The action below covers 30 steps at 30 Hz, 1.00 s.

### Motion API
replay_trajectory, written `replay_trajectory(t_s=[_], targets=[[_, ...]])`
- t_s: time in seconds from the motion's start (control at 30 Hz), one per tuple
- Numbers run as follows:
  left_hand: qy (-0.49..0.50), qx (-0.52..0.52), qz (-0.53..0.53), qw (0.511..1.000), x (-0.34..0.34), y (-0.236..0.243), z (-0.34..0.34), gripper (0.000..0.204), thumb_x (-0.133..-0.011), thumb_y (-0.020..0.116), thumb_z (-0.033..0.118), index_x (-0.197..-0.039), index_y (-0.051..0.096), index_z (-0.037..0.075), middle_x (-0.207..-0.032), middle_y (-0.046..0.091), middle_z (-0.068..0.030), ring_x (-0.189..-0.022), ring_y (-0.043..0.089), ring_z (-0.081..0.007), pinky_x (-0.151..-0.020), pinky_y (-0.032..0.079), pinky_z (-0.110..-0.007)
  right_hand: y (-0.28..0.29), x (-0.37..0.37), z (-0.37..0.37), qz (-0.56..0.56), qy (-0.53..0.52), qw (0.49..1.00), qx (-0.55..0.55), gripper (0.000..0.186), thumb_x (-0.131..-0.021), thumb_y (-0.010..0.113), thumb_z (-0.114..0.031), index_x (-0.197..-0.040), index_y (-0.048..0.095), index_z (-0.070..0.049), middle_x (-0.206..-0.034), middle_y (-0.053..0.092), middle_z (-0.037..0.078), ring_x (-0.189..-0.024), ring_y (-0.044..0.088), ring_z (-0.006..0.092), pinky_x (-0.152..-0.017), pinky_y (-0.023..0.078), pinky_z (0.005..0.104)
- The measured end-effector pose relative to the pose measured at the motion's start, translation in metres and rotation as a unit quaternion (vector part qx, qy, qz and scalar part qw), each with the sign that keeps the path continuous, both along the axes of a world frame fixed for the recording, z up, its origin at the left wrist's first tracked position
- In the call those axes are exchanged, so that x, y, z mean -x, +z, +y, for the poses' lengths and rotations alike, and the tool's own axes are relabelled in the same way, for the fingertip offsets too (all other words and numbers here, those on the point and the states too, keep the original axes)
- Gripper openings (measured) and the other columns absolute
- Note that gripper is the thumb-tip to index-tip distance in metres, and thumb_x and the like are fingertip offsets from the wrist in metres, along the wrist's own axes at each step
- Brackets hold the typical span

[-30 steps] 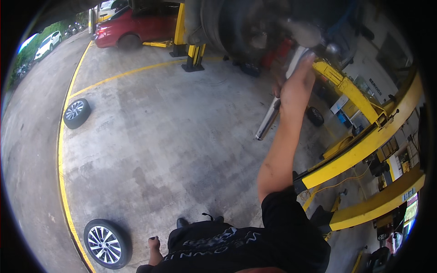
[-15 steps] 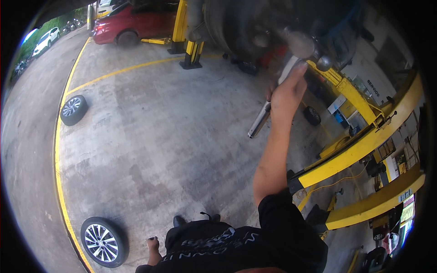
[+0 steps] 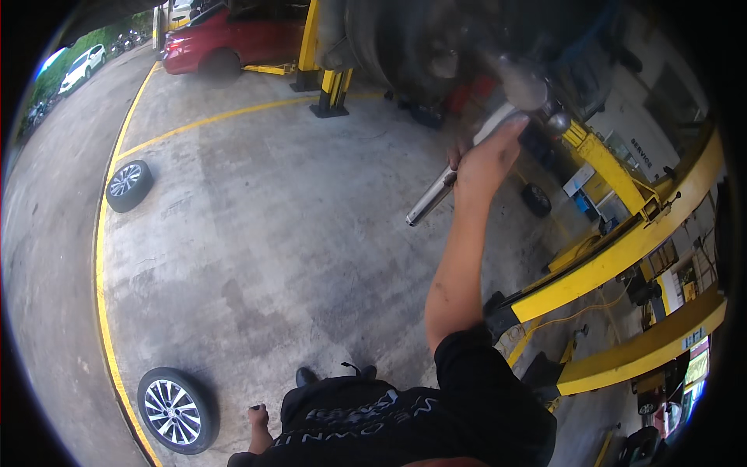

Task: The person loosens a wheel hub nut using an impact wrench and a breaker bar, removes the hub cap by hand, and taps the brake drum with a hammer and metal bar before returning the hammer to a tool cart.

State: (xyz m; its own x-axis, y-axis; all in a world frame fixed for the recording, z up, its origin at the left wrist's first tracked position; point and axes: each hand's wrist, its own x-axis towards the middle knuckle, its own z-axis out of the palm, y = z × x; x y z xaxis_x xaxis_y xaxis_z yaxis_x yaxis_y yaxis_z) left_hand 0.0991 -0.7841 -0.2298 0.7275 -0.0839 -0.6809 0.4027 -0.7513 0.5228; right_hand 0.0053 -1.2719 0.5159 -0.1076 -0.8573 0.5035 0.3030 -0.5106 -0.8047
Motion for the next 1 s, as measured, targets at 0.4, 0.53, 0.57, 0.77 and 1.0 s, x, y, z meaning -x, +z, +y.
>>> replay_trajectory(t_s=[0.4,0.53,0.57,0.77,1.0], targets=[[-0.019,0.026,-0.021,0.999,-0.001,0.004,-0.002,0.032,-0.078,0.065,0.024,-0.089,0.068,-0.006,-0.085,0.068,-0.0219,-0.083,0.067,-0.0313,-0.075,0.05,-0.039,0.005,0.008,-0.02,-0.059,0.071,0.996,-0.013,0.064,-0.093,0.027,-0.064,-0.085,0.045,-0.003,-0.056,0.039,0.005,-0.038,0.035,0.0139,-0.037,0.03,0.0269],[-0.01,0.021,-0.001,1.0,-0.001,0.01,-0.003,0.03,-0.078,0.064,0.023,-0.088,0.068,-0.005,-0.082,0.069,-0.0203,-0.079,0.067,-0.0311,-0.075,0.05,-0.039,0.017,0.018,-0.026,0.017,0.105,0.994,-0.001,0.062,-0.094,0.025,-0.062,-0.081,0.045,-0.006,-0.049,0.035,0.002,-0.034,0.031,0.0125,-0.036,0.028,0.0272],[-0.01,0.02,-0.002,1.0,-0.002,0.011,-0.004,0.03,-0.078,0.064,0.023,-0.088,0.068,-0.005,-0.082,0.069,-0.0203,-0.079,0.067,-0.0311,-0.075,0.05,-0.039,0.02,0.02,-0.024,0.015,0.104,0.994,-0.002,0.062,-0.094,0.025,-0.062,-0.081,0.045,-0.006,-0.049,0.035,0.002,-0.034,0.031,0.0125,-0.036,0.028,0.0272],[-0.028,0.038,0.011,0.999,-0.006,0.015,-0.015,0.03,-0.078,0.065,0.025,-0.087,0.068,-0.004,-0.083,0.069,-0.0189,-0.081,0.067,-0.0297,-0.075,0.051,-0.038,0.037,0.027,-0.021,0.042,0.083,0.995,0.024,0.058,-0.096,0.026,-0.059,-0.081,0.046,-0.006,-0.048,0.035,0.002,-0.033,0.031,0.0123,-0.035,0.026,0.0262],[-0.013,0.041,-0.005,0.999,-0.011,0.008,-0.025,0.036,-0.079,0.066,0.025,-0.094,0.065,-0.007,-0.088,0.068,-0.0214,-0.086,0.066,-0.0316,-0.079,0.05,-0.039,0.053,0.026,-0.006,0.08,0.02,0.993,0.083,0.064,-0.096,0.027,-0.057,-0.069,0.047,-0.003,-0.045,0.039,0.003,-0.034,0.037,0.0112,-0.033,0.028,0.0243]])
